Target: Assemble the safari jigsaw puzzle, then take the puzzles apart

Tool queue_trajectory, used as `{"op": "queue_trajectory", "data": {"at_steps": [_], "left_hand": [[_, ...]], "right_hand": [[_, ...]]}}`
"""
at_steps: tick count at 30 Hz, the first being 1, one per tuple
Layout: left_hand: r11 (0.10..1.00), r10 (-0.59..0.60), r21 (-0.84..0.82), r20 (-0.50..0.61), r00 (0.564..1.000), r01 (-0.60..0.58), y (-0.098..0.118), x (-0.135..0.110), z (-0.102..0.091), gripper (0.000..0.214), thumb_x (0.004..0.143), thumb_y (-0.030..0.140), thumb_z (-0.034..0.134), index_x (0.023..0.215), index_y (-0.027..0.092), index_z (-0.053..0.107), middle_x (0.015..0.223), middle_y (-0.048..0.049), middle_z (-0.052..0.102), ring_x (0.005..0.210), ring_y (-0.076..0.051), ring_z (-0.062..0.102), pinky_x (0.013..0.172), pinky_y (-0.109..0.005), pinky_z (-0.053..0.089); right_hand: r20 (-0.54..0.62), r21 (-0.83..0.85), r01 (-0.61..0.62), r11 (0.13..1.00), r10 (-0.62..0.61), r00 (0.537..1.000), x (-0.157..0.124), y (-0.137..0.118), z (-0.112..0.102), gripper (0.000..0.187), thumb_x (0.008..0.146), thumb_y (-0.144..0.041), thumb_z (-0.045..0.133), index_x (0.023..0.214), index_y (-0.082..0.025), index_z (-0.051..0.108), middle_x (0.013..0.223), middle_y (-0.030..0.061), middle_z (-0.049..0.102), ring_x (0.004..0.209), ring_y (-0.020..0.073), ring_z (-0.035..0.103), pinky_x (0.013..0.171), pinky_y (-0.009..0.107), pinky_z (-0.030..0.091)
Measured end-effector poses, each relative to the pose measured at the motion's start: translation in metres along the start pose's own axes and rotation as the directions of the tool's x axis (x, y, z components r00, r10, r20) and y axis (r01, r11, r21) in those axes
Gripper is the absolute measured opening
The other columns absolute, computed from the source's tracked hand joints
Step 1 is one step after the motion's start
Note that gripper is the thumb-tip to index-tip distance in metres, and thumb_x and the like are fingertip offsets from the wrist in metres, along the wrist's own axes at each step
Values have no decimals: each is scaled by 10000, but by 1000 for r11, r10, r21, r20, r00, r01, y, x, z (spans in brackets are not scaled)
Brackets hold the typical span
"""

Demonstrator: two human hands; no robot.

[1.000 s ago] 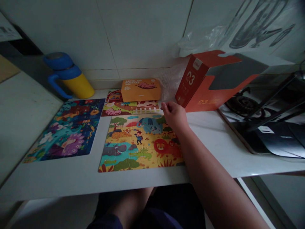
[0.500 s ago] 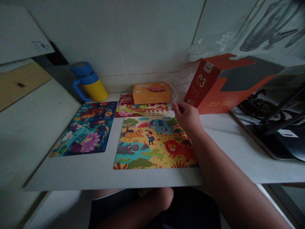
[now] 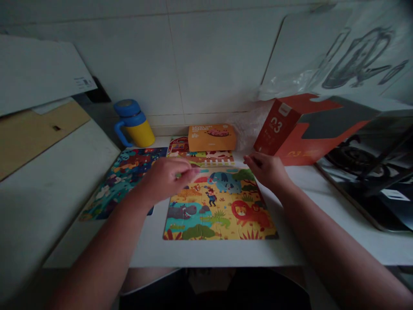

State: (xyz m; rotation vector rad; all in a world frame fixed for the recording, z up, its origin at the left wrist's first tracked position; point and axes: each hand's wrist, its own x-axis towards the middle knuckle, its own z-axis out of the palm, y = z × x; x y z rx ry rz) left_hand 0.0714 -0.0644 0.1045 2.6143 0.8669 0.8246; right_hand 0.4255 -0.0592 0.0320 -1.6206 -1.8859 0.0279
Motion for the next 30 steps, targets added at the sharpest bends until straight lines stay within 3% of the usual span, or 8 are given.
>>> {"op": "queue_trajectory", "data": {"at_steps": [1,2,4,8,18,30], "left_hand": [[989,-77,117,-135,988,93,-17,5,-1,461,1069,390,522,648,218,594,682,-26,640,693,-163,608,720,-332,478],[966,-134,192,-201,971,173,-32,7,0,509,1075,412,503,603,225,544,630,-20,579,649,-164,560,680,-335,438],[928,-215,252,-243,946,276,-53,2,6,574,1069,440,485,536,235,434,559,-9,477,564,-161,464,607,-343,352],[874,-324,303,-220,920,380,-68,-14,18,582,1055,448,463,519,236,383,537,-12,473,541,-168,445,591,-357,283],[727,-521,470,-98,848,501,-91,-12,26,411,1039,418,432,773,216,672,812,-75,747,719,-217,653,632,-328,352],[684,-608,497,-15,794,534,-85,-11,29,448,1050,423,412,1000,229,813,954,-91,824,870,-263,752,722,-328,466]], "right_hand": [[8,44,-30,999,30,1000,-1,4,0,468,1027,-537,502,779,-189,696,603,28,625,514,138,516,524,271,296],[14,71,-52,996,51,999,-3,7,-1,466,1025,-544,511,791,-189,704,600,23,626,513,136,520,521,267,305],[7,85,-72,994,71,997,-4,9,-4,457,1026,-545,518,818,-189,716,618,22,642,527,137,539,530,263,324],[21,64,-69,996,68,997,-5,6,-6,443,1021,-536,534,803,-192,709,620,19,644,528,134,540,542,264,330],[112,-79,-168,983,177,978,-2,8,-9,392,1028,-473,488,857,-206,719,760,62,728,656,186,645,606,288,345],[257,-223,-268,937,321,912,0,18,-7,436,1008,-473,444,978,-205,787,770,102,753,675,235,683,619,316,371]]}}
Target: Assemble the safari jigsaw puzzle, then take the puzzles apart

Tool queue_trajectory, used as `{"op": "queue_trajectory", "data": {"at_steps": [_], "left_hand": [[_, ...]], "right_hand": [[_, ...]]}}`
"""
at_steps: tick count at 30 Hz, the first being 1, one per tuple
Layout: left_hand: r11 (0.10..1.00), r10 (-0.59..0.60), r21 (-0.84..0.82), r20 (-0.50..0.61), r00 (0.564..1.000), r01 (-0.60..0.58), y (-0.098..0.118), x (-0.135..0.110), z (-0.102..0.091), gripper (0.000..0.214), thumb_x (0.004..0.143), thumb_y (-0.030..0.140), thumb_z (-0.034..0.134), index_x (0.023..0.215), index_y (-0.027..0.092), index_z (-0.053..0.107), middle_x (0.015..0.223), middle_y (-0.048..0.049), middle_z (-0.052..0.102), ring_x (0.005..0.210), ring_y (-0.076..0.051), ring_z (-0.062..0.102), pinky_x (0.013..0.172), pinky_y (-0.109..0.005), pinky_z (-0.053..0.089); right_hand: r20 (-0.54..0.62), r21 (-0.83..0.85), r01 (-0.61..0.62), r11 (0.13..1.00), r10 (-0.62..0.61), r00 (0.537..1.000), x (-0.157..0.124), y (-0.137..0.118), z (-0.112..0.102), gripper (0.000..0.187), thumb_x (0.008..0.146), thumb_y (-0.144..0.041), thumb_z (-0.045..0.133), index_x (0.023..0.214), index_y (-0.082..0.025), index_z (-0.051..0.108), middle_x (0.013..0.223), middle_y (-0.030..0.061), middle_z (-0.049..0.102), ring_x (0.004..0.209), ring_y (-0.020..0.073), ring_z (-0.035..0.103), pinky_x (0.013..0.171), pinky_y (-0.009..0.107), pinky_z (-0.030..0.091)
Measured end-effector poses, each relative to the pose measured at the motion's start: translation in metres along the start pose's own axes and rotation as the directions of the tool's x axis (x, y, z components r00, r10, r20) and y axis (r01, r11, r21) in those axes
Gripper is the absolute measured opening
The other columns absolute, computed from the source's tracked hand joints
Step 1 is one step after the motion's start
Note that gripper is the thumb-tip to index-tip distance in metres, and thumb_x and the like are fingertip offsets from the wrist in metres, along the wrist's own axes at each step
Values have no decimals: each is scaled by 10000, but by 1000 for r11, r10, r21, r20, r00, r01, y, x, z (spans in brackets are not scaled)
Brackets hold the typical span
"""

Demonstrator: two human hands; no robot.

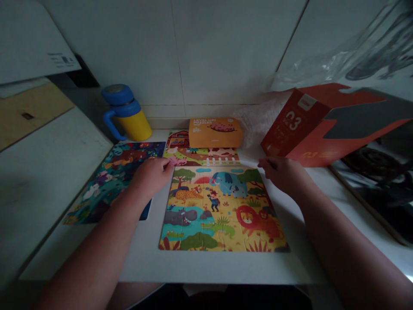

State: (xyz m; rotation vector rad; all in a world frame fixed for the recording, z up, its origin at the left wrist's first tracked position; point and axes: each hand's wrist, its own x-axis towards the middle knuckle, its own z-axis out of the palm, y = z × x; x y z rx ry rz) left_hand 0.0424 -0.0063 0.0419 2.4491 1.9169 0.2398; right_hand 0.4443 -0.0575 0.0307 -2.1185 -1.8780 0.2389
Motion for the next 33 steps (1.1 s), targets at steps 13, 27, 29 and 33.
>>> {"op": "queue_trajectory", "data": {"at_steps": [13,27,29,33], "left_hand": [[998,38,-56,-25,999,-39,-2,2,9,450,1044,401,436,1170,206,822,1200,-109,804,1086,-292,757,945,-346,550],[993,5,-118,11,1000,-3,-1,4,8,433,1007,434,480,1165,222,822,1190,-100,810,996,-296,766,855,-348,563],[991,16,-130,19,1000,-13,-1,4,7,434,1008,437,477,1181,231,818,1179,-95,813,983,-297,769,845,-347,564],[992,24,-126,19,1000,-21,0,3,7,439,1017,444,470,1190,232,814,1184,-96,812,1019,-303,767,875,-357,565]], "right_hand": [[56,-71,-54,996,58,997,2,0,3,476,1014,-463,434,1030,-185,821,868,151,793,753,271,710,631,331,377],[79,-13,-94,995,95,992,6,7,6,492,1014,-466,430,933,-194,832,716,106,742,630,226,645,597,324,359],[81,12,-94,996,93,992,6,9,8,500,1016,-468,424,942,-194,835,709,105,736,623,224,638,595,324,360],[70,55,-89,995,85,994,8,12,11,501,1014,-483,432,933,-191,831,667,87,716,593,209,614,575,313,353]]}}
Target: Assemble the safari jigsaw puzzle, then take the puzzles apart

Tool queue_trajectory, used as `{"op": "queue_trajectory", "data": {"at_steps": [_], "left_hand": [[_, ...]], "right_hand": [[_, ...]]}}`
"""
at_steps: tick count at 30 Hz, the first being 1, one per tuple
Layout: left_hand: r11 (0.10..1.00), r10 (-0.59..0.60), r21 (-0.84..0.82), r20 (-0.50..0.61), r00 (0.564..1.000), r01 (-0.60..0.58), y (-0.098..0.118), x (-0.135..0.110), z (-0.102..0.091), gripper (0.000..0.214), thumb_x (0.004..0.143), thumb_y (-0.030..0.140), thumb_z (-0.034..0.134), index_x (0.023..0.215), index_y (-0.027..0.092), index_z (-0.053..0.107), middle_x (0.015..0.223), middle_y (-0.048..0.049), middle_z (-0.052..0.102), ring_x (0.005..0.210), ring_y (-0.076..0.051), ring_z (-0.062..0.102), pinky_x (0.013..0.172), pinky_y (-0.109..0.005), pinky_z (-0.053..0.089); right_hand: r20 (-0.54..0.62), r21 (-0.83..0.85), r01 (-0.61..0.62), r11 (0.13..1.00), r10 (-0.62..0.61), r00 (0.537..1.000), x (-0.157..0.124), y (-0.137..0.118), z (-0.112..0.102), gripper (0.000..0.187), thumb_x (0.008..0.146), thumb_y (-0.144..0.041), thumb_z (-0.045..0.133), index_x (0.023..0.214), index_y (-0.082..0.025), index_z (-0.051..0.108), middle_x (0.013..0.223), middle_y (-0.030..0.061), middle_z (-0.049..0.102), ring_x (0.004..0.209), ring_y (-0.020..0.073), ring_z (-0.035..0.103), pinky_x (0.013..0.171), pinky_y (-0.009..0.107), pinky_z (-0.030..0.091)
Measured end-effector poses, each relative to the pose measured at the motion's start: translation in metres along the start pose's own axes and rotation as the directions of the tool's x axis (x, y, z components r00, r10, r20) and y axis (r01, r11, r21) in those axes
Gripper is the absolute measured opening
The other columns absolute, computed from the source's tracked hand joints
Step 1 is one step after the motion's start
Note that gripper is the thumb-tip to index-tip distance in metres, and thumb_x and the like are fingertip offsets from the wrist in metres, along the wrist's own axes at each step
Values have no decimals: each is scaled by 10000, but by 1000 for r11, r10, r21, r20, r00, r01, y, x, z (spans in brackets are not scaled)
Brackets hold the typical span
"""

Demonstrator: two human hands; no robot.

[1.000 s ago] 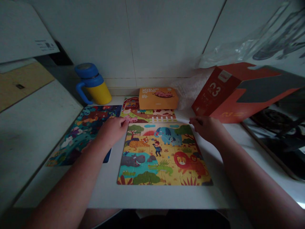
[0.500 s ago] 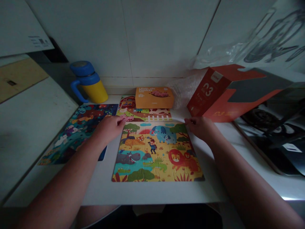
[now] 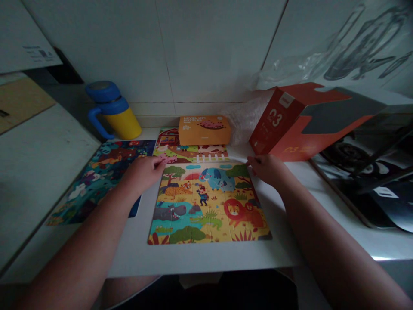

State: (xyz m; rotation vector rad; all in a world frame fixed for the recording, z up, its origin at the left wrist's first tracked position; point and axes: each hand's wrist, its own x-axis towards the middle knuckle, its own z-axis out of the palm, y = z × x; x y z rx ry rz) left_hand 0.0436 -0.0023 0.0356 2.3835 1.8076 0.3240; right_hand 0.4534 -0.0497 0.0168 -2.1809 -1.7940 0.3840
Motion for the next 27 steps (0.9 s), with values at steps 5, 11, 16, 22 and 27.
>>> {"op": "queue_trajectory", "data": {"at_steps": [5,11,16,22,27], "left_hand": [[1000,17,21,-4,1000,-17,-1,1,2,445,1024,455,472,1199,222,808,1238,-99,796,1101,-304,751,919,-356,561],[995,64,71,2,998,-64,-1,0,1,451,1033,480,460,1127,219,815,1197,-110,804,1049,-292,756,893,-357,557],[993,74,93,15,997,-75,1,-1,-1,460,1030,488,464,1084,199,818,1079,-121,821,956,-283,764,830,-345,546],[993,75,93,15,997,-77,0,-1,0,452,1026,489,467,1134,207,803,1115,-120,815,978,-281,758,816,-336,536],[992,78,97,25,997,-81,1,-1,1,445,1026,481,465,1143,208,796,1154,-119,808,997,-278,750,831,-333,532]], "right_hand": [[56,83,-64,995,59,997,4,2,1,484,1019,-437,420,942,-195,831,629,70,691,572,202,605,580,307,378],[65,173,-106,979,96,993,9,9,7,477,1002,-435,429,929,-186,829,576,65,656,528,197,572,560,301,399],[19,153,-60,986,58,998,8,9,7,441,973,-455,485,896,-188,827,562,69,639,504,188,539,522,289,365],[39,148,-94,985,89,995,5,4,4,439,971,-479,509,907,-184,827,583,63,638,521,177,542,524,280,358],[32,144,-84,986,80,996,4,6,5,461,966,-519,515,884,-183,819,568,56,621,522,182,530,520,287,351]]}}
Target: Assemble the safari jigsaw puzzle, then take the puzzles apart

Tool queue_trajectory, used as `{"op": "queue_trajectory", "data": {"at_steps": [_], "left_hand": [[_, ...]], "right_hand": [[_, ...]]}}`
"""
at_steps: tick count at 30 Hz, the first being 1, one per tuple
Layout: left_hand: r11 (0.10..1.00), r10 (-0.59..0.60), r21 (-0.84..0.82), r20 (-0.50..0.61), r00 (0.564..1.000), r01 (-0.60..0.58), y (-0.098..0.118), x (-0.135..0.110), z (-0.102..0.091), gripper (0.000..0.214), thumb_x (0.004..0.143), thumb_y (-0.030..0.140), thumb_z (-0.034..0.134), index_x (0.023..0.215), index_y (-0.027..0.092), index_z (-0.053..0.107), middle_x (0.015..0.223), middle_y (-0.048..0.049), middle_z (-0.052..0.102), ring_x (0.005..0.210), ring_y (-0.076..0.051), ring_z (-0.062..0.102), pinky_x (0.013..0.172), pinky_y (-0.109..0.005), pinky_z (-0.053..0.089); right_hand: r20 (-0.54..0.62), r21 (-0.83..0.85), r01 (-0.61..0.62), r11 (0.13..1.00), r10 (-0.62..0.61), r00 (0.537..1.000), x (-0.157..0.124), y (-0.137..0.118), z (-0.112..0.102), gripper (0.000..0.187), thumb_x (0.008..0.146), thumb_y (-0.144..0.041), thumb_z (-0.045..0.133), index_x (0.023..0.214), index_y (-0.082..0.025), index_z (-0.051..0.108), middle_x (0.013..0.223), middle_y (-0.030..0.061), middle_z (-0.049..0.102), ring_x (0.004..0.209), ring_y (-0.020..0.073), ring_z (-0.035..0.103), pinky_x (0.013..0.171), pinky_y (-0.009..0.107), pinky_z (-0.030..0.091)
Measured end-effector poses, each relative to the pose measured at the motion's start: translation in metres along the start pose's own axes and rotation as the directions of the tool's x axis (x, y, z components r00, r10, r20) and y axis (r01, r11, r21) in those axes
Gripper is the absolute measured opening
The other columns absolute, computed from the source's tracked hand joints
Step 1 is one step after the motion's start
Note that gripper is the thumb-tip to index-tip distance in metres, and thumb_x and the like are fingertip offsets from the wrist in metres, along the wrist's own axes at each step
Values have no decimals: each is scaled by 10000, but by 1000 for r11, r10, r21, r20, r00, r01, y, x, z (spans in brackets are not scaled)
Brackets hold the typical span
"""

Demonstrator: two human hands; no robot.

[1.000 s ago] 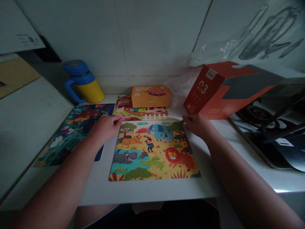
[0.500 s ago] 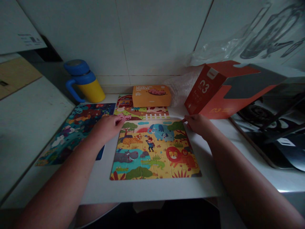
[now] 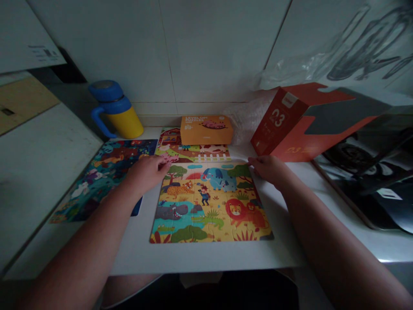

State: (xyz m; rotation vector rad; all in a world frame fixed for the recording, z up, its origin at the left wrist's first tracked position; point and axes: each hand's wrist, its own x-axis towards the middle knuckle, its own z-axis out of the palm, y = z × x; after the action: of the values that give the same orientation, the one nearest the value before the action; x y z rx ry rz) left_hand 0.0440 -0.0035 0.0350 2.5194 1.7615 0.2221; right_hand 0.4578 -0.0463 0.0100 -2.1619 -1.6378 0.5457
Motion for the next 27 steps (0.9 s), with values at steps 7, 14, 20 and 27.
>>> {"op": "queue_trajectory", "data": {"at_steps": [7,14,20,27], "left_hand": [[1000,15,-17,2,1000,-15,-4,0,4,438,1030,480,452,1146,221,785,1162,-104,806,987,-263,746,819,-328,518],[1000,22,-15,6,1000,-22,-3,0,3,437,1029,485,446,1098,223,789,1097,-103,812,937,-258,743,771,-326,500],[1000,-1,8,21,1000,1,-2,1,2,435,1022,495,448,1118,238,785,1136,-95,812,965,-260,743,793,-324,507],[1000,-7,4,31,999,7,-2,1,1,459,1022,512,440,1105,220,784,1100,-103,813,938,-260,736,790,-330,513]], "right_hand": [[15,-12,-15,1000,15,1000,-1,-1,-1,478,960,-539,500,919,-196,829,600,61,636,551,194,547,544,300,350],[18,3,-19,1000,19,1000,-2,-4,-3,465,949,-538,515,866,-181,802,603,51,612,537,173,510,539,303,338],[12,59,-49,997,48,999,-5,-11,-5,426,920,-540,551,788,-190,754,590,36,581,553,168,505,531,295,335],[-14,227,27,973,-25,1000,-6,-11,-2,357,870,-532,638,872,-185,720,674,33,645,578,154,511,516,270,344]]}}
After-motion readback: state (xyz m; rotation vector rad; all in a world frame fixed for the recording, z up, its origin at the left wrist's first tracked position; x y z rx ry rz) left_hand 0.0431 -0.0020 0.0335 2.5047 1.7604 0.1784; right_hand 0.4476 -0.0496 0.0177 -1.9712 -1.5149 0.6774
